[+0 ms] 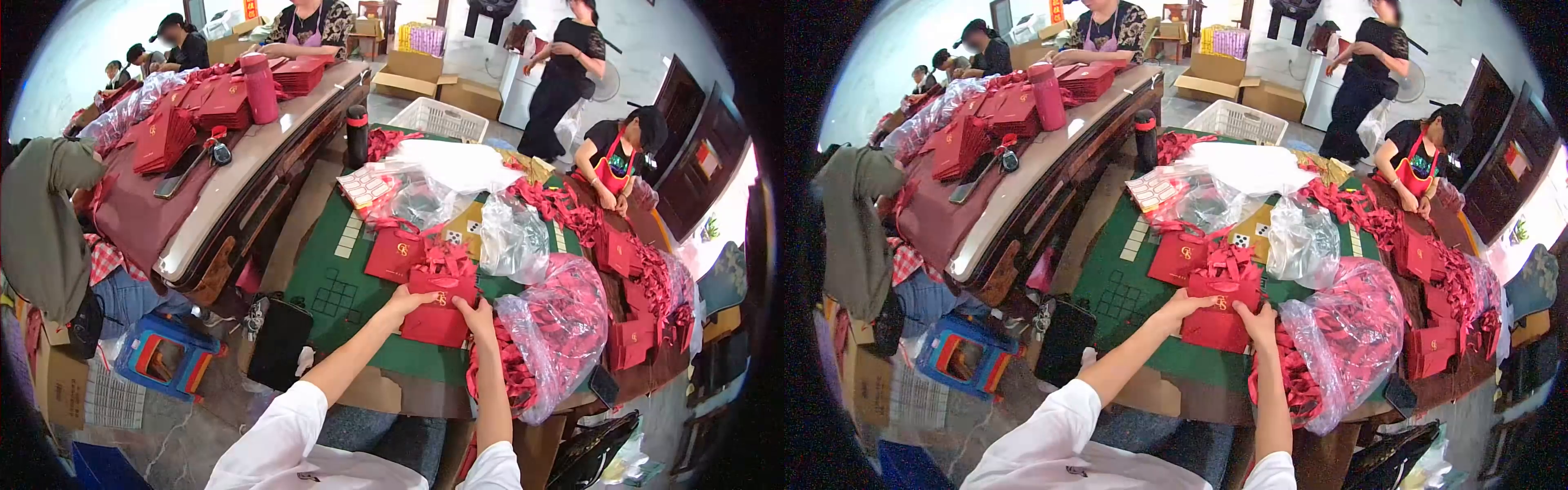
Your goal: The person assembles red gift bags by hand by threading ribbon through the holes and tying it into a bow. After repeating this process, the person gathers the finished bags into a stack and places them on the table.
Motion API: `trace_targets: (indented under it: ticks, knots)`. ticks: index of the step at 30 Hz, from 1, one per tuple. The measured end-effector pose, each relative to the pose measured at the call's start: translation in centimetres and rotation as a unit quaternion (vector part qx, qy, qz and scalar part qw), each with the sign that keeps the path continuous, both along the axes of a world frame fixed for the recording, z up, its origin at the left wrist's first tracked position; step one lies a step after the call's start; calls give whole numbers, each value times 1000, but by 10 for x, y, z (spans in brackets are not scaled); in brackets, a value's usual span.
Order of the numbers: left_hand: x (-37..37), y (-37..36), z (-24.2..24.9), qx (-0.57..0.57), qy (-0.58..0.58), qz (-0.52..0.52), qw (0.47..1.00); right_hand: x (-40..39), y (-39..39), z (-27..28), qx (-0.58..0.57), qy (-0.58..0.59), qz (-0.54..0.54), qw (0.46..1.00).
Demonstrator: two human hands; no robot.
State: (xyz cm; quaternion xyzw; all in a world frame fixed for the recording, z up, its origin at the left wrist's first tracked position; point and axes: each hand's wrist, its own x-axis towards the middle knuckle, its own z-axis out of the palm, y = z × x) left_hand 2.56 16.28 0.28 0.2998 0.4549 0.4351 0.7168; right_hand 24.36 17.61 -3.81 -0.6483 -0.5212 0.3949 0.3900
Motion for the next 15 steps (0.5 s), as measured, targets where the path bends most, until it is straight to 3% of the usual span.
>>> trace_targets:
  ticks: [4,6,7,9,10,13,15]
  knots:
    - [0,-7,1,11,-1,16,1000,4,-8,15,-6,9,25,1000]
    - [-1,-18,-2,8,-123,16,992,0,-25,44,46,-69,41,996]
    - [-3,-24,-3,9,-123,16,992,-7,-34,60,47,-70,41,996]
    - [-8,-40,-7,-10,-157,30,987,-23,-55,95,111,-232,-13,966]
    - [-11,-50,-9,-7,-157,32,987,-29,-62,108,113,-232,-11,966]
    - [-22,-87,-26,-11,-351,58,935,-47,-85,146,195,-205,54,957]
    - [-31,-110,-44,-26,-398,63,915,-61,-108,171,217,-247,158,931]
